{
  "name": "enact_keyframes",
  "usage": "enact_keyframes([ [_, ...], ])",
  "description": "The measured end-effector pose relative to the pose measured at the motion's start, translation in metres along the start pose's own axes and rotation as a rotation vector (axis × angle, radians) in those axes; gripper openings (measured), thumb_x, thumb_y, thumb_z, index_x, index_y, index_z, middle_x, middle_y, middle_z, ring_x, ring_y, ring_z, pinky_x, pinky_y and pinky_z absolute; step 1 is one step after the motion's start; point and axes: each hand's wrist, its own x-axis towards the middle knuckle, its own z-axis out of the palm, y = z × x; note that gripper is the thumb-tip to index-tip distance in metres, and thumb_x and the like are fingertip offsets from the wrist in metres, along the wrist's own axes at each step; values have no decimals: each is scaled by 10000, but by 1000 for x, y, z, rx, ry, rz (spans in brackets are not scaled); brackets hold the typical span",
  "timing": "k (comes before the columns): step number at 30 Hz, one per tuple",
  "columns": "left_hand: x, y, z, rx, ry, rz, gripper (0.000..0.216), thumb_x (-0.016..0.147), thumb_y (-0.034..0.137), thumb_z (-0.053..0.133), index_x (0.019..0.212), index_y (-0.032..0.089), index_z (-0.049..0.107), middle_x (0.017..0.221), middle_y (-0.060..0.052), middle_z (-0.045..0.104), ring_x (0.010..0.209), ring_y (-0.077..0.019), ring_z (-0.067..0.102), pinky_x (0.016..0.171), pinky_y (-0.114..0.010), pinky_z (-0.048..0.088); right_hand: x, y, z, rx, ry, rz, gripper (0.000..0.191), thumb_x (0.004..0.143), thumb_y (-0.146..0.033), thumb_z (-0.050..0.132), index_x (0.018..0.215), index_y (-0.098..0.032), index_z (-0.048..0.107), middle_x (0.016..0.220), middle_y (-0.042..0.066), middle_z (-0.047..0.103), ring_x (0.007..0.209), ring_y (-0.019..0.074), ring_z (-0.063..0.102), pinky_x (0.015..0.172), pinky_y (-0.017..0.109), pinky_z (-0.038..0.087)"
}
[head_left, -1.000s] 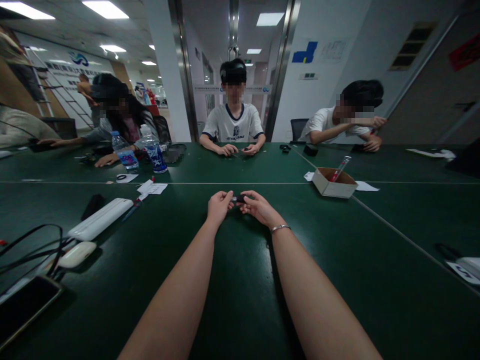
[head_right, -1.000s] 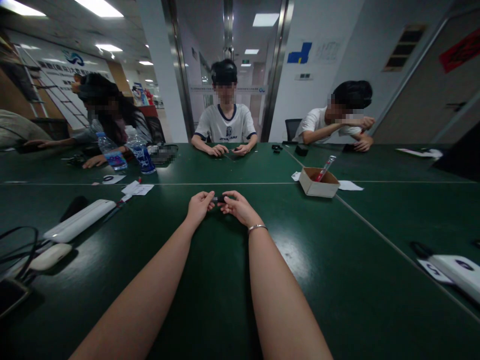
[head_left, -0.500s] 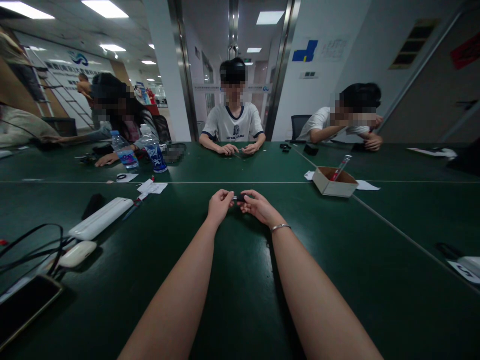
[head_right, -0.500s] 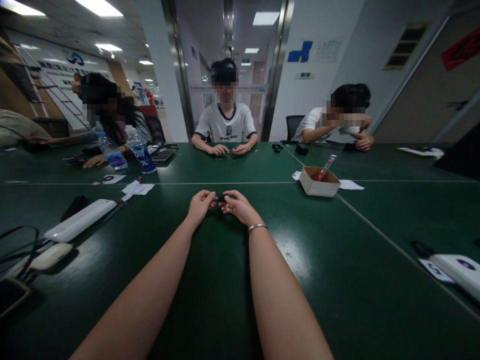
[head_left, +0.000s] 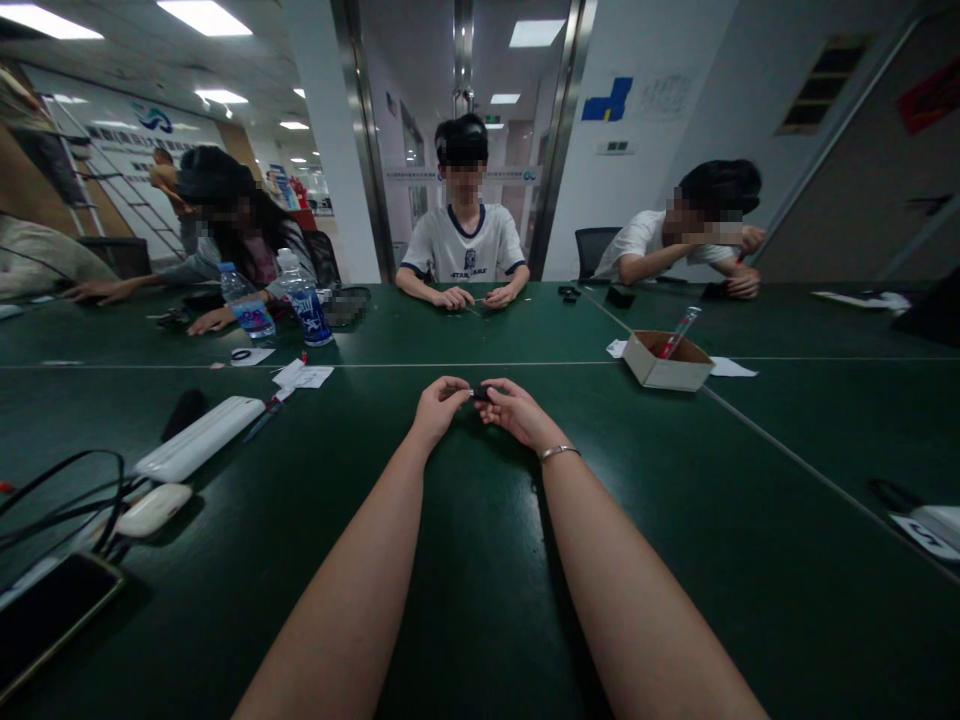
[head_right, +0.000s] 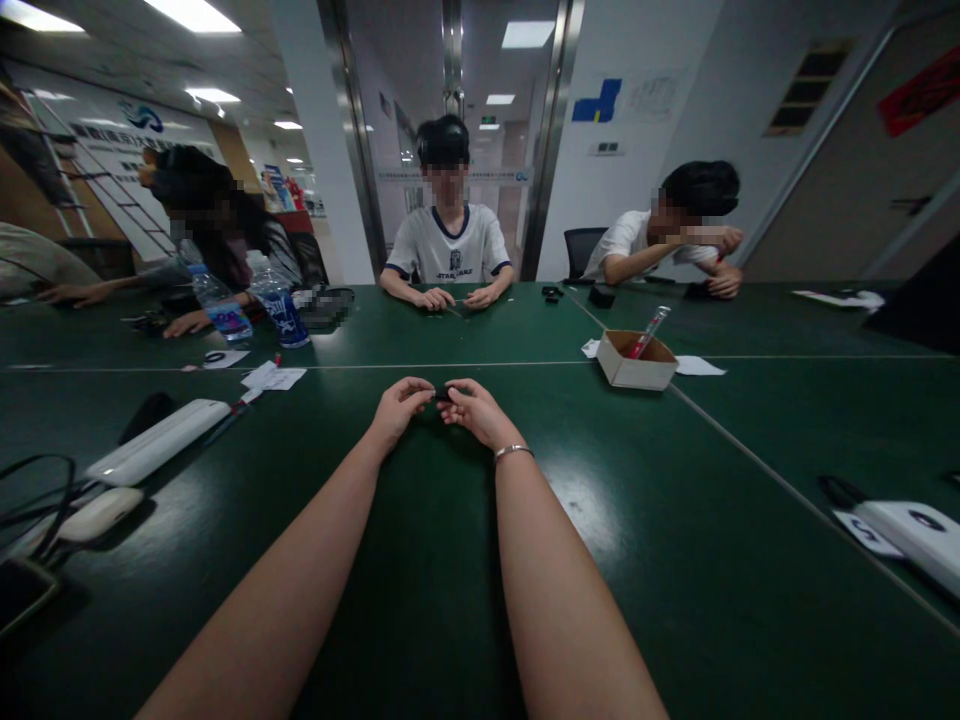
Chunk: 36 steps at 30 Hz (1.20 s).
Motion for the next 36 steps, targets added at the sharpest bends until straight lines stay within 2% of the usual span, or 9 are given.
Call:
enact_keyframes([
  [6, -1, 0, 5, 48, 44, -97, 241, 839, 365, 569, 859, 130, 618, 606, -3, 573, 472, -97, 509, 448, -196, 371, -1, 0, 1, 3, 9, 6, 171, 854, -171, 669, 974, -173, 547, 736, 58, 676, 603, 148, 642, 586, 245, 526],
  [9, -2, 1, 5, 46, 17, -59, 155, 816, 268, 591, 882, 133, 629, 650, 1, 581, 512, -85, 524, 477, -180, 397, -1, 0, 1, 1, 11, 6, 173, 855, -173, 673, 974, -172, 548, 730, 56, 671, 600, 149, 640, 582, 245, 526],
  [12, -2, 3, 3, -16, 7, -113, 172, 781, 202, 611, 939, 135, 615, 758, -19, 617, 579, -98, 585, 523, -190, 447, -1, 0, 0, 4, 10, -7, 177, 856, -179, 681, 982, -168, 556, 734, 59, 667, 606, 151, 640, 581, 245, 526],
  [15, -2, 6, 3, -6, -4, -185, 181, 829, 253, 571, 950, 122, 600, 675, -9, 583, 477, -90, 536, 445, -188, 393, 0, 1, 0, 4, 8, -3, 169, 857, -178, 682, 975, -170, 560, 741, 57, 665, 614, 154, 642, 582, 250, 528],
  [19, -4, 10, 5, 36, -22, -109, 194, 783, 192, 611, 968, 135, 611, 729, -9, 593, 510, -78, 536, 450, -173, 388, 0, 0, 0, 6, 15, 1, 158, 865, -168, 665, 974, -166, 551, 730, 65, 666, 604, 151, 641, 579, 243, 524],
  [23, -4, 9, 5, 57, -25, -136, 181, 842, 250, 539, 964, 137, 609, 652, 14, 549, 453, -70, 473, 413, -172, 337, 0, 0, 0, 1, 19, 8, 158, 865, -163, 657, 979, -167, 547, 722, 60, 665, 601, 150, 641, 579, 242, 524],
  [27, -5, 9, 5, 83, -41, -108, 192, 815, 209, 545, 985, 144, 608, 672, 17, 552, 474, -70, 469, 426, -169, 339, 1, 1, -1, -3, 13, -1, 166, 856, -178, 675, 970, -177, 554, 718, 40, 660, 600, 150, 640, 573, 250, 525],
  [33, -5, 8, 5, 104, -38, -62, 214, 803, 242, 583, 993, 148, 611, 674, 17, 548, 476, -72, 470, 454, -183, 352, 1, 2, -1, -5, 17, 2, 156, 864, -171, 662, 972, -177, 551, 714, 38, 662, 606, 149, 645, 582, 251, 528],
  [36, -5, 6, 5, 86, -50, -91, 213, 850, 291, 532, 986, 145, 607, 627, 22, 527, 447, -76, 450, 440, -188, 341, 1, 2, -2, -9, 15, 3, 183, 853, -186, 685, 977, -176, 551, 722, 38, 659, 608, 150, 645, 580, 251, 528],
])
